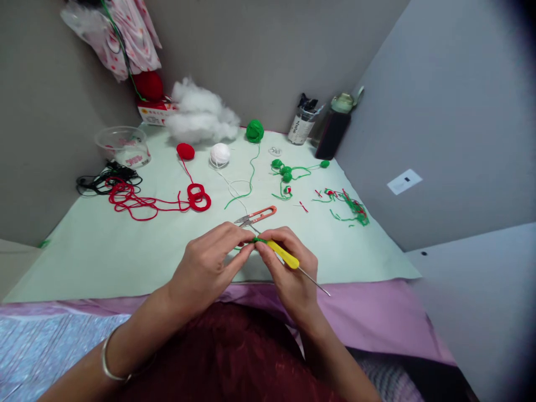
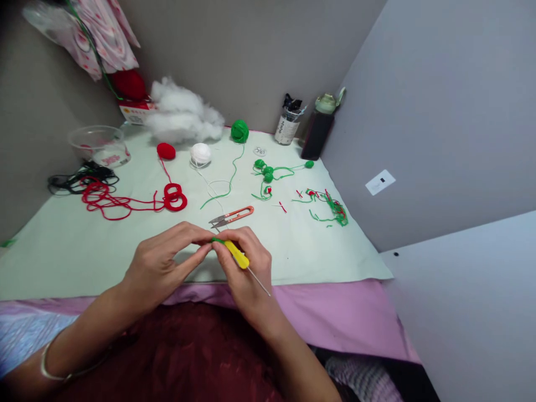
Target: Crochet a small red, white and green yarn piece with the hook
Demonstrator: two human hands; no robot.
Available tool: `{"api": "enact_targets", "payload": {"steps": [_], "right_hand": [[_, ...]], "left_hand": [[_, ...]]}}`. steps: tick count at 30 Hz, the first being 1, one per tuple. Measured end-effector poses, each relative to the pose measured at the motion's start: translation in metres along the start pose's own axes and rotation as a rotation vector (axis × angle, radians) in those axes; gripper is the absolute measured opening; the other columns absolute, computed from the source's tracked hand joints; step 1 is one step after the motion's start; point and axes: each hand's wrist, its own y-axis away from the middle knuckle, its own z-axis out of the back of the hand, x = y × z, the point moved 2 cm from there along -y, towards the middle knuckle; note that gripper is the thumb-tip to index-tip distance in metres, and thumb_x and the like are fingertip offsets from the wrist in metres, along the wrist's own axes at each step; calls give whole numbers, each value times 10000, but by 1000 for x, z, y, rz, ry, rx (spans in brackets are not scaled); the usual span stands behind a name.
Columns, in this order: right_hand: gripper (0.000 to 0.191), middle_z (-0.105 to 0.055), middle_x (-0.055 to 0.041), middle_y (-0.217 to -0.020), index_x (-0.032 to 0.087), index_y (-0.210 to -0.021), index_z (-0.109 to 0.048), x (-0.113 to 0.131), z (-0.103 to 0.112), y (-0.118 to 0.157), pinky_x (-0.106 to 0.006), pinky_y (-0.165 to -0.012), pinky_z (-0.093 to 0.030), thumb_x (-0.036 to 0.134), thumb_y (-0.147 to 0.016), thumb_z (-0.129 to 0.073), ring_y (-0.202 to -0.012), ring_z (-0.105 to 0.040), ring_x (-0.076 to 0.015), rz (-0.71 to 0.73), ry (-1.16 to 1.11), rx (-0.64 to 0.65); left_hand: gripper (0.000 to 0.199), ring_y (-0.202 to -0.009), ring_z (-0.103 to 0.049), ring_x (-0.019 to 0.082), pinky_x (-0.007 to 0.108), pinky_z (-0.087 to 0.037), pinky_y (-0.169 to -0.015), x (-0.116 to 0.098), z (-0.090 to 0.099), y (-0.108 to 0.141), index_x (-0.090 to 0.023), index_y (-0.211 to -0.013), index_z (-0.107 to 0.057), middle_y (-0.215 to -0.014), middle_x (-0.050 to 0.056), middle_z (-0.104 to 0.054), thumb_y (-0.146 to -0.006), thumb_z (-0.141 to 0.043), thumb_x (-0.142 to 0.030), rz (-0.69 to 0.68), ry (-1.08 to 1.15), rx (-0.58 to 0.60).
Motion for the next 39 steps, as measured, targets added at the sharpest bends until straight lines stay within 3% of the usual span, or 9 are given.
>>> {"api": "enact_targets", "payload": {"steps": [5, 12, 16, 20, 22, 25, 30, 34, 39], "right_hand": [[143, -701, 7, -936, 250, -1019, -688, 2, -1, 1, -272, -738, -526, 127, -946, -690, -828, -662, -135, 57, 40, 65], [266, -658, 21, -901, 245, -957, -669, -2, 2, -1, -265, -728, -511, 3, -857, -623, -828, -645, -131, 63, 12, 0], [249, -666, 22, -910, 255, -971, -684, -2, 3, 0, -270, -738, -516, 28, -883, -631, -835, -651, -133, 22, -35, 3], [198, -678, 19, -924, 262, -997, -701, 0, 1, 1, -274, -770, -517, 83, -927, -656, -853, -649, -131, 18, -39, 37], [177, -686, 15, -935, 264, -1014, -708, -1, -1, 1, -280, -777, -519, 109, -936, -675, -860, -652, -135, 11, -41, 45], [204, -699, 13, -943, 267, -1011, -713, -4, -3, 2, -288, -782, -525, 87, -922, -677, -862, -665, -141, -7, -90, 49], [202, -706, 8, -950, 273, -1007, -723, -8, -1, 4, -306, -796, -538, 97, -924, -670, -872, -682, -154, -98, -207, 71], [118, -710, -9, -990, 270, -1036, -729, -5, 5, 4, -322, -839, -551, 197, -974, -660, -914, -684, -164, -109, -214, 94], [47, -712, -3, -941, 260, -982, -737, -2, 5, 3, -285, -780, -568, 295, -958, -717, -872, -683, -154, -127, -224, 51]], "left_hand": [[130, -783, -751, 146, 236, -571, -754, 2, -2, -1, -149, -1006, -755, -865, 35, -775, -939, -658, -94, 67, 1, -10], [62, -681, -747, 126, 190, -601, -652, 1, 3, -7, -194, -868, -750, -751, -14, -767, -909, -704, -184, 549, 440, 28], [96, -825, -765, 148, 224, -634, -769, -2, 1, -4, -193, -972, -746, -910, 13, -780, -883, -775, -213, 451, 427, 19], [99, -818, -754, 125, 212, -611, -823, -5, -2, 0, -171, -996, -736, -906, 20, -776, -919, -704, -117, 226, 242, -20], [120, -808, -759, 121, 204, -603, -821, -5, -3, 1, -164, -995, -743, -904, 25, -788, -921, -680, -94, 192, 192, -40], [144, -769, -765, 113, 193, -610, -795, -5, -3, 0, -174, -992, -752, -911, 12, -804, -897, -686, -87, 298, 239, -61], [76, -748, -777, 111, 186, -629, -732, -3, -5, 0, -212, -945, -753, -858, -31, -791, -921, -706, -157, 568, 623, -30], [47, -807, -778, 125, 228, -641, -804, 0, -4, 1, -219, -965, -748, -919, -18, -780, -953, -703, -219, 653, 795, 24], [94, -832, -741, 136, 235, -616, -803, -3, -8, 1, -207, -879, -698, -860, -11, -735, -938, -734, -269, 650, 745, 18]]}}
